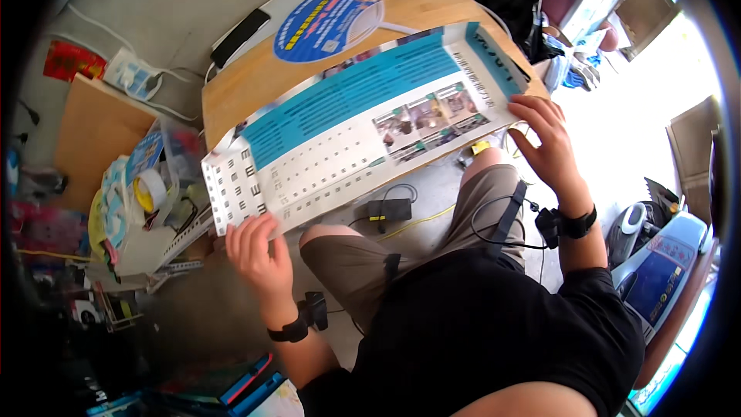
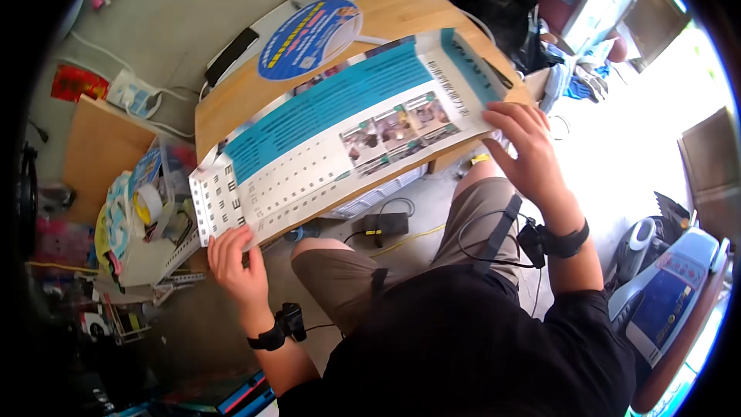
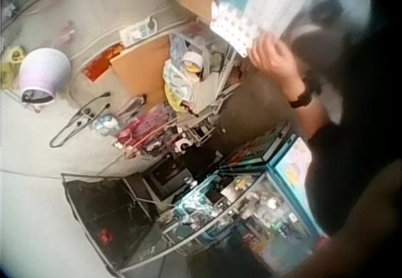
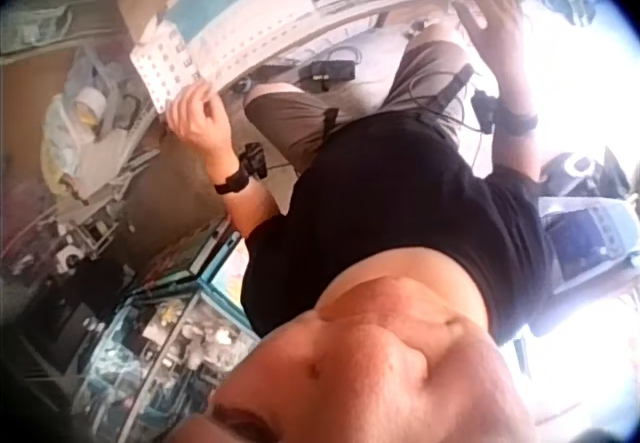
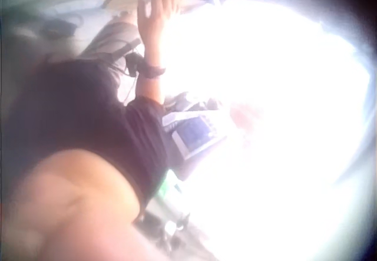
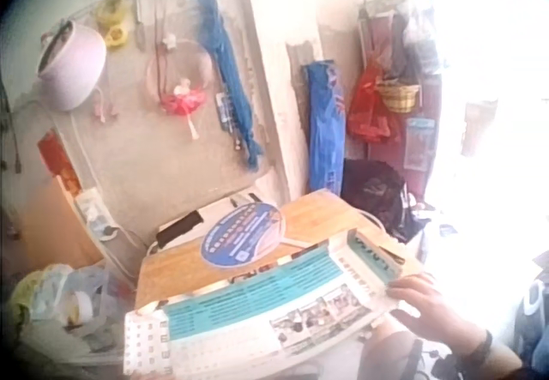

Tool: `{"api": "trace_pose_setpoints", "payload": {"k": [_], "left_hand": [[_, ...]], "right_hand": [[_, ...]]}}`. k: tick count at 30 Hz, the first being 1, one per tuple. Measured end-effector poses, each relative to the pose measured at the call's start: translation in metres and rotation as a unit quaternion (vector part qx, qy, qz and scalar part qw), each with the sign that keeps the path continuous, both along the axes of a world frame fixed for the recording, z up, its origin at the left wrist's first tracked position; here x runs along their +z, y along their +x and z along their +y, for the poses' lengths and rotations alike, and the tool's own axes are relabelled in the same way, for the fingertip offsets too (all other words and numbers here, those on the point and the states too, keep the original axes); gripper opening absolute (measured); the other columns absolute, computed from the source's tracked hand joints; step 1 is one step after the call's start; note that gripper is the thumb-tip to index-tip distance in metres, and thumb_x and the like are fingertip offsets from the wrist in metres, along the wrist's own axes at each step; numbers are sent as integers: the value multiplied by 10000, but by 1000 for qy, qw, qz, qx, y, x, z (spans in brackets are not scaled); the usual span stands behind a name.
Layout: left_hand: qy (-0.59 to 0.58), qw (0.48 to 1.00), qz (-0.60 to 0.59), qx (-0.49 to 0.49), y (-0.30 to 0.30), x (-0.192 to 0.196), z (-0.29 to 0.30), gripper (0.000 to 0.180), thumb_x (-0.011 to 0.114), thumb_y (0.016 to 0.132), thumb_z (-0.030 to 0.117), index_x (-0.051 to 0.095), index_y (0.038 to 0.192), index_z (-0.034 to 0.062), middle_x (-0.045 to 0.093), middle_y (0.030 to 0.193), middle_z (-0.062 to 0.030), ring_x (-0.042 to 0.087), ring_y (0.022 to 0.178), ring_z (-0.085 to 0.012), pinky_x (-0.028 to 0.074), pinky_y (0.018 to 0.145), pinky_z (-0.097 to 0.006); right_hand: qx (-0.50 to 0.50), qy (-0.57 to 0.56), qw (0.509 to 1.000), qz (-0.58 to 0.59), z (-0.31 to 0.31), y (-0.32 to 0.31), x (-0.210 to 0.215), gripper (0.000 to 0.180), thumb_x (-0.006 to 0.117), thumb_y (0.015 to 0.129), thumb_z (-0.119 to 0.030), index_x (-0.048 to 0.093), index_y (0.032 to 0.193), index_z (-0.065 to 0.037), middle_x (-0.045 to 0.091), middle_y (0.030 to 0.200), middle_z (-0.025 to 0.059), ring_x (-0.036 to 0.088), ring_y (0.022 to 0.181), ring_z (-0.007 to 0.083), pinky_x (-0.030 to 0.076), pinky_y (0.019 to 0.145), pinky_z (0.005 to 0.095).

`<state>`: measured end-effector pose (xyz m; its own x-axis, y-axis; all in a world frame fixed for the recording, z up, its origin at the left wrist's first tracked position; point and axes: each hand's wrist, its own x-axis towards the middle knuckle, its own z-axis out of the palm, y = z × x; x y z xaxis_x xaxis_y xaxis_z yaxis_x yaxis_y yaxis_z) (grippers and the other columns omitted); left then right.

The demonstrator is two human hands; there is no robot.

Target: Folding and taping a paper vision chart.

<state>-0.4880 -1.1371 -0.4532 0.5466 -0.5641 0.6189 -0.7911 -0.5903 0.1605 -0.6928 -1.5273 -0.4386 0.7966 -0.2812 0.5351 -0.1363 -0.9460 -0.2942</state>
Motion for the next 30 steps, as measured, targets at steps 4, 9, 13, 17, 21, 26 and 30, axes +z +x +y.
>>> {"api": "trace_pose_setpoints", "payload": {"k": [4,9,13,17,21,26,30], "left_hand": [[-5,1000,9,10,1,-5,-5,170,611,755,-12,649,903,65,690,977,-51,628,996,-268,362,1067,-481],[0,1000,25,14,-1,-5,-6,166,594,762,-15,639,907,53,686,989,-65,627,1001,-271,361,1066,-487],[3,999,24,21,-4,-1,-4,151,603,773,-7,634,910,51,684,986,-65,628,996,-264,366,1065,-484],[8,1000,24,19,-3,0,-5,147,611,783,-2,632,918,53,683,987,-66,629,992,-262,369,1064,-482],[6,999,27,17,-4,0,-6,154,614,786,-3,630,927,55,681,993,-68,627,991,-264,372,1062,-483],[5,1000,27,15,-4,1,-7,159,618,784,-9,625,929,58,680,998,-68,623,992,-266,376,1059,-483],[6,999,28,16,-4,1,-6,151,623,788,-8,622,925,57,681,997,-68,621,987,-268,377,1059,-483]], "right_hand": [[-20,10,1000,5,-1,-6,-3,358,721,758,-70,641,1106,-42,629,1140,106,573,1077,303,423,953,410],[-18,23,1000,-3,-4,-4,-7,347,708,777,-58,638,1117,-47,627,1147,99,573,1076,297,438,943,405],[-5,19,1000,-14,-4,-5,-6,330,691,786,-38,640,1112,-46,625,1149,101,573,1065,297,454,921,399],[-4,15,1000,-10,-4,-5,-8,319,669,795,-29,639,1112,-46,620,1155,104,570,1059,303,453,921,401],[-4,13,1000,-13,-5,-4,-10,319,663,796,-32,639,1113,-47,616,1160,106,566,1060,308,450,925,405],[-5,15,1000,-5,-4,-4,-9,328,655,792,-27,637,1119,-48,613,1164,107,563,1064,313,444,935,409],[-4,15,1000,-8,-4,-4,-10,328,650,793,-25,636,1120,-48,611,1168,108,562,1065,313,441,936,409]]}}
